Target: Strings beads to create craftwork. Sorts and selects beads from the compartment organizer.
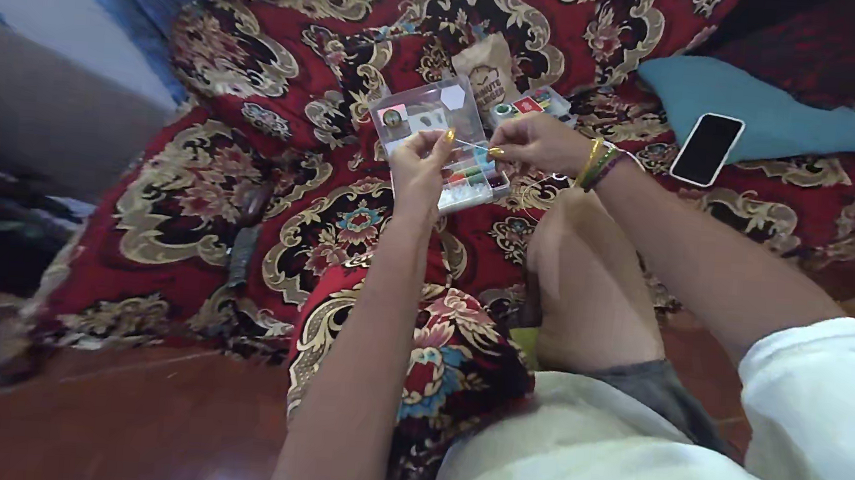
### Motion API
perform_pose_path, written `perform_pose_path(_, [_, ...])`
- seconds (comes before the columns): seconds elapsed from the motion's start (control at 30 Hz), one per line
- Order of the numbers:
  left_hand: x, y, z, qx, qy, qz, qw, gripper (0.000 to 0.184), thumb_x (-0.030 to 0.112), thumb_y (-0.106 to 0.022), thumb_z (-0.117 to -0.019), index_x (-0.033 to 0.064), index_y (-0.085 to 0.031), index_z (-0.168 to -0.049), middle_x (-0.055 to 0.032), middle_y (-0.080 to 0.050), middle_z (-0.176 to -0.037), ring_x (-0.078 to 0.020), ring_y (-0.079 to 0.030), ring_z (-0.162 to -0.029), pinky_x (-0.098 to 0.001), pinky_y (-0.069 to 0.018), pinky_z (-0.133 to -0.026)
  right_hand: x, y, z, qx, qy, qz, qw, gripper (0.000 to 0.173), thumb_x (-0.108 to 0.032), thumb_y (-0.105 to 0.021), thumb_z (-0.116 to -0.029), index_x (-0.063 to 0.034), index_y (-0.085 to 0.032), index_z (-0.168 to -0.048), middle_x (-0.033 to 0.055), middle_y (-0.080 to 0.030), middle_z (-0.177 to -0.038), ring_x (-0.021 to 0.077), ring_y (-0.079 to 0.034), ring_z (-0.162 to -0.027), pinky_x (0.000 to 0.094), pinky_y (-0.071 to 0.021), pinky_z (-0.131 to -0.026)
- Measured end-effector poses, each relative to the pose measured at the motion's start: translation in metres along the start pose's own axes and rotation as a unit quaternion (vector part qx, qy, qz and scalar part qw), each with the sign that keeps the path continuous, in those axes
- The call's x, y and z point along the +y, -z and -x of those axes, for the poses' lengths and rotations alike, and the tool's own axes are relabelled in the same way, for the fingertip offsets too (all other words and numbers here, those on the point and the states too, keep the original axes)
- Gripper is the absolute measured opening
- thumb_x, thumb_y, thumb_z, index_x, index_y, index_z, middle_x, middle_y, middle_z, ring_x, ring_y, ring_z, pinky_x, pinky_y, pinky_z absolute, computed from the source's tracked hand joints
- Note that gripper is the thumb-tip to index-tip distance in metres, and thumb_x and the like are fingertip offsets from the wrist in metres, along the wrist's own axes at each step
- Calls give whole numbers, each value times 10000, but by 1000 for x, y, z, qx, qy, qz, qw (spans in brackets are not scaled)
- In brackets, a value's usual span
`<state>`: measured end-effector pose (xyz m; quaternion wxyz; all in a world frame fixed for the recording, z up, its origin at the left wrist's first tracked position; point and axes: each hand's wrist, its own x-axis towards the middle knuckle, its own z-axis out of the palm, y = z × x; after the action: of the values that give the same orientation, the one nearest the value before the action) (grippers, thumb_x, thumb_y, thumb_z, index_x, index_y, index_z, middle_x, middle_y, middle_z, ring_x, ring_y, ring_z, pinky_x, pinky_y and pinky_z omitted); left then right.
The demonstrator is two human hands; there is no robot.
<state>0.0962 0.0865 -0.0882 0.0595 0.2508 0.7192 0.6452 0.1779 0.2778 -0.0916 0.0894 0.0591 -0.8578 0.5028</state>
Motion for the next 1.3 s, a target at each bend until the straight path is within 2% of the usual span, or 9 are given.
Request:
perform_pose_path(0.17, [-20,-8,-8,-8,-54,-26,998,205,119,-580,-1032,-47,-628,-1141,-108,-688,-1015,-136,-699,-859,-328,-602,-777,24,22,-11,79,-27,-13,996,164,-127,-599,-1028,2,-687,-1079,80,-718,-916,114,-657,-732,300,-556,-666])
perform_pose_path(0.3, [-55,1,-26,-26,-20,-69,997,243,137,-573,-1041,-11,-616,-1229,-126,-686,-1091,-165,-695,-884,-362,-594,-787,47,51,-23,204,-110,-48,972,211,-115,-555,-1051,42,-646,-1159,128,-720,-1014,163,-718,-805,344,-616,-756])
perform_pose_path(0.47, [-88,3,-78,-27,26,-192,981,151,93,-634,-999,-4,-687,-1101,-113,-722,-974,-172,-701,-840,-377,-579,-813,101,77,-59,361,-140,-52,921,289,-50,-547,-1025,-20,-568,-1312,97,-716,-895,122,-639,-609,306,-558,-594])
perform_pose_path(0.63, [-121,-31,-142,-90,55,-321,941,192,145,-645,-1005,24,-733,-1125,-139,-737,-1053,-256,-707,-956,-473,-545,-921,176,50,-107,199,-239,30,950,228,-108,-564,-1030,4,-713,-1161,191,-720,-1013,304,-690,-825,518,-565,-795])
perform_pose_path(0.77, [-165,-63,-183,-149,0,-389,909,174,92,-637,-993,49,-779,-1082,-144,-754,-1078,-335,-693,-1063,-583,-463,-997,216,9,-123,54,-321,37,945,324,-241,-632,-1020,8,-710,-1210,211,-710,-1157,335,-679,-1091,519,-502,-1007])
perform_pose_path(0.83, [-181,-77,-197,-194,25,-425,884,198,90,-612,-1005,74,-776,-1115,-156,-738,-1131,-359,-651,-1135,-588,-404,-1035,224,-6,-122,11,-330,54,942,375,-288,-638,-1016,9,-708,-1234,217,-702,-1204,345,-652,-1169,519,-465,-1058])
perform_pose_path(1.0, [-208,-95,-217,-258,64,-438,859,196,92,-645,-983,83,-769,-1134,-158,-727,-1144,-352,-626,-1183,-578,-377,-1072,234,-19,-126,-39,-338,80,937,401,-315,-575,-1042,10,-702,-1239,229,-689,-1198,355,-646,-1158,528,-467,-1040])
perform_pose_path(1.17, [-221,-98,-214,-238,11,-429,871,160,72,-678,-953,60,-783,-1073,-167,-739,-1088,-361,-668,-1106,-588,-421,-1028,242,-33,-122,39,-304,86,948,358,-267,-556,-1041,11,-735,-1178,218,-711,-1123,339,-679,-1069,500,-510,-980])
perform_pose_path(1.3, [-233,-103,-211,-228,-46,-433,871,133,55,-691,-935,24,-767,-1040,-170,-734,-1049,-351,-689,-1049,-573,-460,-995,248,-46,-123,114,-264,116,951,326,-210,-594,-977,8,-752,-1161,204,-723,-1018,332,-698,-944,485,-551,-870])
